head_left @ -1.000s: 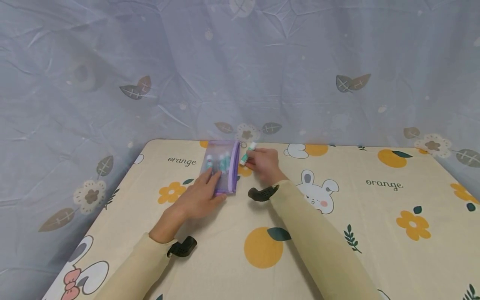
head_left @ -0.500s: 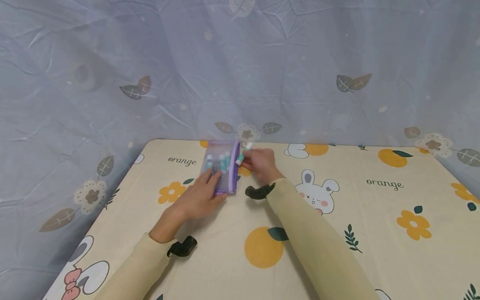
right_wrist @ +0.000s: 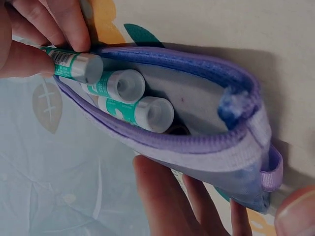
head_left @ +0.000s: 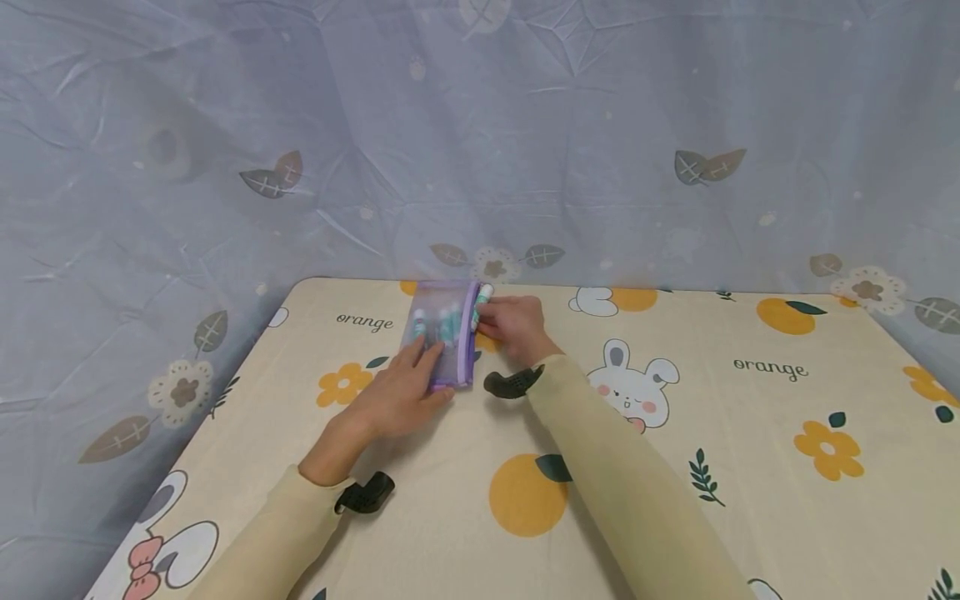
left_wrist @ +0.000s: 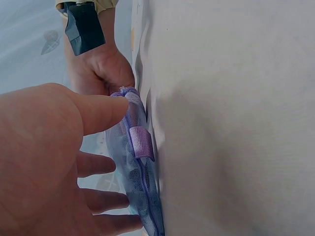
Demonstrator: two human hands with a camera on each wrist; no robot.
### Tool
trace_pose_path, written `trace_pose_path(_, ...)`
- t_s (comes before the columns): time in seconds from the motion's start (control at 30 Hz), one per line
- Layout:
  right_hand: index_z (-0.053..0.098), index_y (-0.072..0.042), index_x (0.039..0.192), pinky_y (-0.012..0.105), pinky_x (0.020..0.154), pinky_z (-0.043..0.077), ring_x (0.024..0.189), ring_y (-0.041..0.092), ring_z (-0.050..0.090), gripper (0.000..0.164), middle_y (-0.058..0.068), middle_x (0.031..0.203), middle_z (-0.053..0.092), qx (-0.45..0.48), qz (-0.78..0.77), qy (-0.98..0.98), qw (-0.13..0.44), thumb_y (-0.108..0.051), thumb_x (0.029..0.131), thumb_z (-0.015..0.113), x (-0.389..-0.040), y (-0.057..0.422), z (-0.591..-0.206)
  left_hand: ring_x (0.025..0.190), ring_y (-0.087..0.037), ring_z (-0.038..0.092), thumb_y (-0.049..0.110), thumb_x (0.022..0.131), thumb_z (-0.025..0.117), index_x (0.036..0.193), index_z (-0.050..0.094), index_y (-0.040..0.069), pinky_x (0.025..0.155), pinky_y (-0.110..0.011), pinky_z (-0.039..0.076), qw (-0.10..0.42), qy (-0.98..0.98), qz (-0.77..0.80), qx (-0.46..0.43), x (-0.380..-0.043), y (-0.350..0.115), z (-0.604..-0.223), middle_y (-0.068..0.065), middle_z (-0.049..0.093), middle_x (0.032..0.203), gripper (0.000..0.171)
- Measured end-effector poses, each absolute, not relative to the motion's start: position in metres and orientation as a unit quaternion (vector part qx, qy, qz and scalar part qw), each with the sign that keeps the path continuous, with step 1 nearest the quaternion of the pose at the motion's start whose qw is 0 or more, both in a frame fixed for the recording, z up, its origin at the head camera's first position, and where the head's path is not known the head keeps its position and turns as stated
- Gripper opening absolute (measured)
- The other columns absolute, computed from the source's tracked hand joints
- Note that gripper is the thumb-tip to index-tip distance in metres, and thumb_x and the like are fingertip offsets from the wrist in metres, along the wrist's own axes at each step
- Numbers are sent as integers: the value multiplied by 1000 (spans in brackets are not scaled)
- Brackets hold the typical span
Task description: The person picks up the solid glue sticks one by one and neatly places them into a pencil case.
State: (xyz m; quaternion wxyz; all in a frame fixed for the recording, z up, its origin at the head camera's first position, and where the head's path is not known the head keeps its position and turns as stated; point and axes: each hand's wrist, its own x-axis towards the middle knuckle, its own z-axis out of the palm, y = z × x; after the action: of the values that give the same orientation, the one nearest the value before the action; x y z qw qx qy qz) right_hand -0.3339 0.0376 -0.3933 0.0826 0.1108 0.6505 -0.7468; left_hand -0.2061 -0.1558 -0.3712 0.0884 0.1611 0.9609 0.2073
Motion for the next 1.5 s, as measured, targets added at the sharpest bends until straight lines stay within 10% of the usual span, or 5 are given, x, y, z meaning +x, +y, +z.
trace_pose_path(1.5, 72, -3, 134, 33, 99, 62, 105, 21, 75, 34, 18, 133, 73, 82, -758, 640, 99, 0, 101, 66, -330, 20, -392, 164, -46, 16, 39, 110, 54, 170, 19, 4, 130, -64, 25, 99, 960, 214, 154, -206, -156, -370, -27, 6, 178, 78)
